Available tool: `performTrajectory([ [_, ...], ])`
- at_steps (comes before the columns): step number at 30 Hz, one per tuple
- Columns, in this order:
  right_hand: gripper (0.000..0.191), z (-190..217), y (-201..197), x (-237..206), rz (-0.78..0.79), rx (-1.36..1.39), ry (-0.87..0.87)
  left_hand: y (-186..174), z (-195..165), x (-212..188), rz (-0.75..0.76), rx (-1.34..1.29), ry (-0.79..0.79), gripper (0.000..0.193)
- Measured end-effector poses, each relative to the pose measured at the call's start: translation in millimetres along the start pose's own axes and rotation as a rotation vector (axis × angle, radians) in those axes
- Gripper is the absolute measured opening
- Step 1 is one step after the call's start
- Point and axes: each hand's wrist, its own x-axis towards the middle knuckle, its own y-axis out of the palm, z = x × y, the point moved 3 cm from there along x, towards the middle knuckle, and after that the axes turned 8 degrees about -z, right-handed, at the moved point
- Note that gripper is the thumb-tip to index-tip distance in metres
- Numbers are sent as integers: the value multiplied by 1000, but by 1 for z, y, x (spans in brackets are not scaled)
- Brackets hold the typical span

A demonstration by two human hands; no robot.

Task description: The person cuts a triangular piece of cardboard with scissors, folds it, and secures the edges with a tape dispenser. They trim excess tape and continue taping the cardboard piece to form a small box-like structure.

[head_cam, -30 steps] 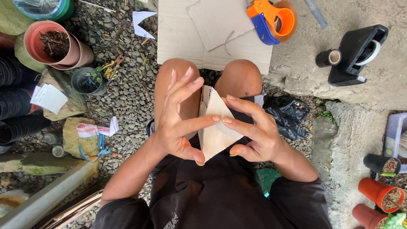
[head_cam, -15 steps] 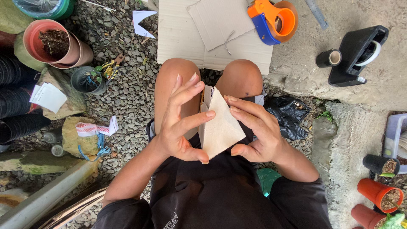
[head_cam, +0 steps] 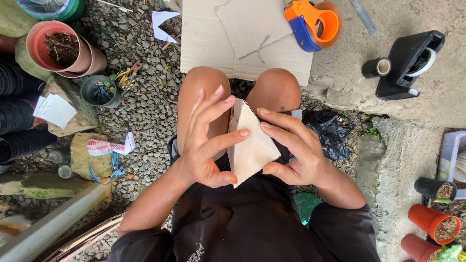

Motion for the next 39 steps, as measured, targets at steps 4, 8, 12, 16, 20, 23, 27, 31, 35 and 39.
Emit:
performTrajectory([
  [4,74,-8,-2,-4,-30,64,-7,-12,-5,8,50,119,33,59],
  [8,42,-55,-16,4,-310,30,252,-20,-11,21,105,153,55,40],
  [12,49,-149,-37,37,-401,-442,250,-11,-16,35,107,140,62,28],
  [16,61,-216,-45,43,-265,-786,395,-2,-21,47,123,104,62,27],
  [20,58,-233,-50,55,-112,-940,509,6,-23,59,140,126,85,25],
  [23,63,-231,-54,68,-12,-1014,569,9,-21,67,125,121,97,26],
  [27,62,-212,-67,70,-113,-871,335,8,-20,65,111,79,62,30],
  [31,58,-197,-96,42,-311,44,854,-1,-19,61,75,59,63,31],
  [35,92,-126,-133,35,-199,288,728,-9,-15,58,65,43,64,31],
  [39,88,-24,-160,35,-19,119,606,-9,-14,48,67,11,35,27],
])
